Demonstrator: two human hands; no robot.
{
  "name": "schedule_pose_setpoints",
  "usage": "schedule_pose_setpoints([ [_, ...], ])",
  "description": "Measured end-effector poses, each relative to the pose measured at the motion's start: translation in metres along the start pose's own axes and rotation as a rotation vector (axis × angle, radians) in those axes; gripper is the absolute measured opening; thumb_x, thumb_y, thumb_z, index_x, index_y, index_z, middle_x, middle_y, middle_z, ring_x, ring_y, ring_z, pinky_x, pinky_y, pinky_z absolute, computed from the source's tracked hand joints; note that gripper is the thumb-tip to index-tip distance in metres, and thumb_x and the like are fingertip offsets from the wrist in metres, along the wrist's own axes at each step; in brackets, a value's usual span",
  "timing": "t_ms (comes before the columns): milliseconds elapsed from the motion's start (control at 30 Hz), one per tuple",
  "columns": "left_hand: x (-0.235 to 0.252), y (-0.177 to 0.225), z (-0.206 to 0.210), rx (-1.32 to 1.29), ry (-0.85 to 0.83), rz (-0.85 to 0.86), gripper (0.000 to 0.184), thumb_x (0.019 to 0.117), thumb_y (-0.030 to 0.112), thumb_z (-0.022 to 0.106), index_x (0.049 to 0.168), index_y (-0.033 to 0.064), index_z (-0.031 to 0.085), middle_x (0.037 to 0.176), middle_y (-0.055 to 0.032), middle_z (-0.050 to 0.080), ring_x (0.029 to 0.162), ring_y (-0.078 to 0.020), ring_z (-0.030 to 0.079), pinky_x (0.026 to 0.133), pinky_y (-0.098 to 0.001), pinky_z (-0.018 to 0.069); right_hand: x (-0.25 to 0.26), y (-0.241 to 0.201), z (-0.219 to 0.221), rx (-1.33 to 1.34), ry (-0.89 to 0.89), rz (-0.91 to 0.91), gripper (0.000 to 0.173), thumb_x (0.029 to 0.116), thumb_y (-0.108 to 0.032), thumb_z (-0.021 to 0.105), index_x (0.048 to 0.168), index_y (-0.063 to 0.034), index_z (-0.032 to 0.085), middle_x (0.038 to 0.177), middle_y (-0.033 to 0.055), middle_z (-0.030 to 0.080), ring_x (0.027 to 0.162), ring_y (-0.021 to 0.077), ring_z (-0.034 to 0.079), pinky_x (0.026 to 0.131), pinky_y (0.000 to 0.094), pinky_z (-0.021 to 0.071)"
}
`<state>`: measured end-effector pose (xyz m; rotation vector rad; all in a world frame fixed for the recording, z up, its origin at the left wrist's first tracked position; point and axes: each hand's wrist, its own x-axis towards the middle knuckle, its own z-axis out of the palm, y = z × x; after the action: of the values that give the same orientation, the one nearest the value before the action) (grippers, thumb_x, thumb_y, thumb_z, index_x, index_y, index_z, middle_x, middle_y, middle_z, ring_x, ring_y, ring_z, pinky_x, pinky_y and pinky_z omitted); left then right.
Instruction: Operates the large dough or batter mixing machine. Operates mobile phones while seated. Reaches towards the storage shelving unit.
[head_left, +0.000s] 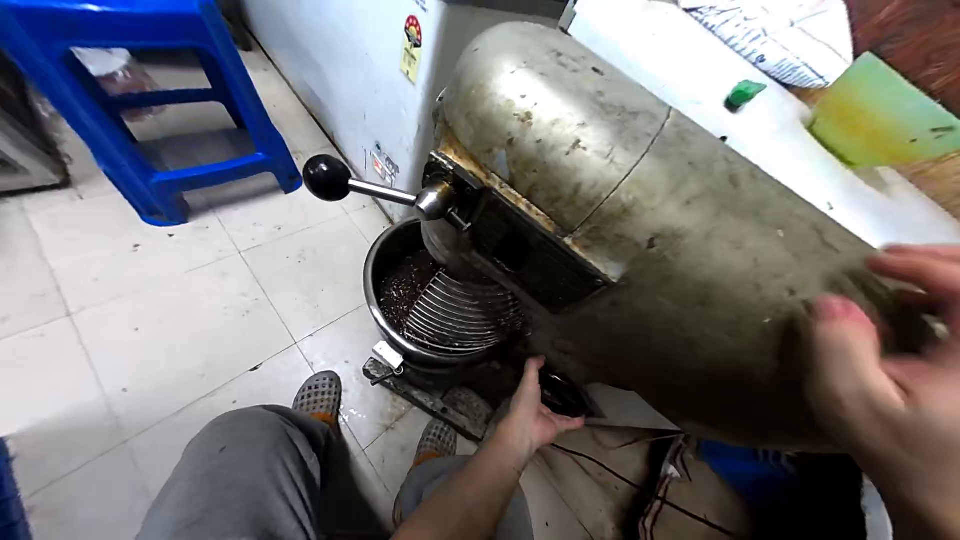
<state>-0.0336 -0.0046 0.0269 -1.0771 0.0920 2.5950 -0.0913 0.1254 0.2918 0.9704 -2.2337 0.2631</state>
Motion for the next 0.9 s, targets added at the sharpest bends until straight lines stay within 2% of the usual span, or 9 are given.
schedule_pose_setpoints([
  [133,0.004,-0.009,0.006,0.175,0.123,0.143,0.082,0.0974,0.046,0.065,0.159,0.0145,0.020,0.149,-0.0266,0.044,0.123,-0.0433,0.056,0.091,-0.0588,0.0538,0.021,-0.029,0.012,-0.167,-0.079,0.101,0.069,0.0973,-0.061,0.042,0.127,-0.0016,0.061,0.131,0.0289,0.058,0.116,0.0491,0.057,0.089,0.0656,0.0438],
  [233,0.008,-0.022,0.006,0.552,0.290,0.473,0.123,0.0763,0.028,0.089,0.159,0.0121,-0.001,0.135,-0.0326,0.051,0.113,-0.0392,0.062,0.087,-0.0545,0.0562,0.019,-0.034,0.012,-0.160,-0.028,0.131,0.062,0.0979,-0.056,0.044,0.123,-0.0021,0.063,0.126,0.0267,0.060,0.113,0.0451,0.059,0.087,0.0616,0.0449],
  [300,0.007,-0.028,0.007,0.834,0.433,0.630,0.140,0.0576,0.035,0.097,0.158,0.0106,0.004,0.128,-0.0319,0.058,0.109,-0.0408,0.067,0.087,-0.0569,0.0581,0.019,-0.035,0.014,-0.185,-0.003,0.126,0.063,0.0972,-0.058,0.045,0.121,-0.0030,0.063,0.124,0.0258,0.061,0.113,0.0443,0.060,0.088,0.0605,0.0444],
  [467,-0.004,-0.024,0.004,1.085,0.465,0.633,0.142,0.0578,0.053,0.095,0.160,0.0106,0.006,0.137,-0.0324,0.053,0.117,-0.0416,0.064,0.096,-0.0541,0.0555,0.017,-0.034,0.018,-0.216,0.033,0.097,0.064,0.0966,-0.060,0.045,0.119,-0.0039,0.066,0.125,0.0239,0.064,0.111,0.0437,0.062,0.085,0.0603,0.0457],
  [533,-0.001,-0.024,-0.013,1.025,0.381,0.693,0.141,0.0611,0.061,0.093,0.161,0.0096,0.007,0.143,-0.0351,0.048,0.121,-0.0438,0.061,0.098,-0.0564,0.0541,0.015,-0.034,0.018,-0.215,0.045,0.094,0.063,0.0967,-0.059,0.045,0.119,-0.0042,0.067,0.125,0.0232,0.065,0.111,0.0427,0.062,0.083,0.0599,0.0457],
  [633,-0.001,-0.016,-0.026,0.515,0.137,0.487,0.096,0.0994,0.054,0.061,0.163,0.0136,0.001,0.159,-0.0328,0.028,0.138,-0.0486,0.045,0.102,-0.0651,0.0481,0.015,-0.034,0.020,-0.212,0.065,0.093,0.061,0.0966,-0.058,0.045,0.117,-0.0049,0.068,0.125,0.0214,0.066,0.109,0.0415,0.063,0.082,0.0585,0.0461],
  [700,0.000,-0.003,-0.020,0.187,0.018,0.166,0.102,0.0867,0.092,0.025,0.162,0.0229,0.021,0.155,-0.0276,0.041,0.131,-0.0496,0.052,0.094,-0.0696,0.0493,0.014,-0.034,0.022,-0.222,0.071,0.098,0.061,0.0964,-0.058,0.045,0.117,-0.0059,0.069,0.125,0.0206,0.066,0.108,0.0404,0.064,0.082,0.0576,0.0466],
  [767,0.002,0.002,-0.012,0.014,-0.083,0.032,0.110,0.0785,0.098,0.028,0.159,0.0240,0.030,0.152,-0.0265,0.045,0.130,-0.0518,0.052,0.093,-0.0734,0.0492,0.014,-0.034,0.022,-0.227,0.080,0.095,0.061,0.0962,-0.058,0.044,0.116,-0.0062,0.069,0.124,0.0200,0.067,0.107,0.0392,0.064,0.081,0.0567,0.0462],
  [900,0.005,0.000,-0.007,-0.124,-0.110,0.033,0.082,0.0932,0.074,0.044,0.155,0.0205,0.035,0.151,-0.0219,0.047,0.134,-0.0476,0.050,0.096,-0.0751,0.0457,0.014,-0.034,0.023,-0.248,0.103,0.080,0.060,0.0955,-0.058,0.045,0.114,-0.0069,0.070,0.121,0.0186,0.068,0.104,0.0378,0.065,0.079,0.0546,0.0463],
])
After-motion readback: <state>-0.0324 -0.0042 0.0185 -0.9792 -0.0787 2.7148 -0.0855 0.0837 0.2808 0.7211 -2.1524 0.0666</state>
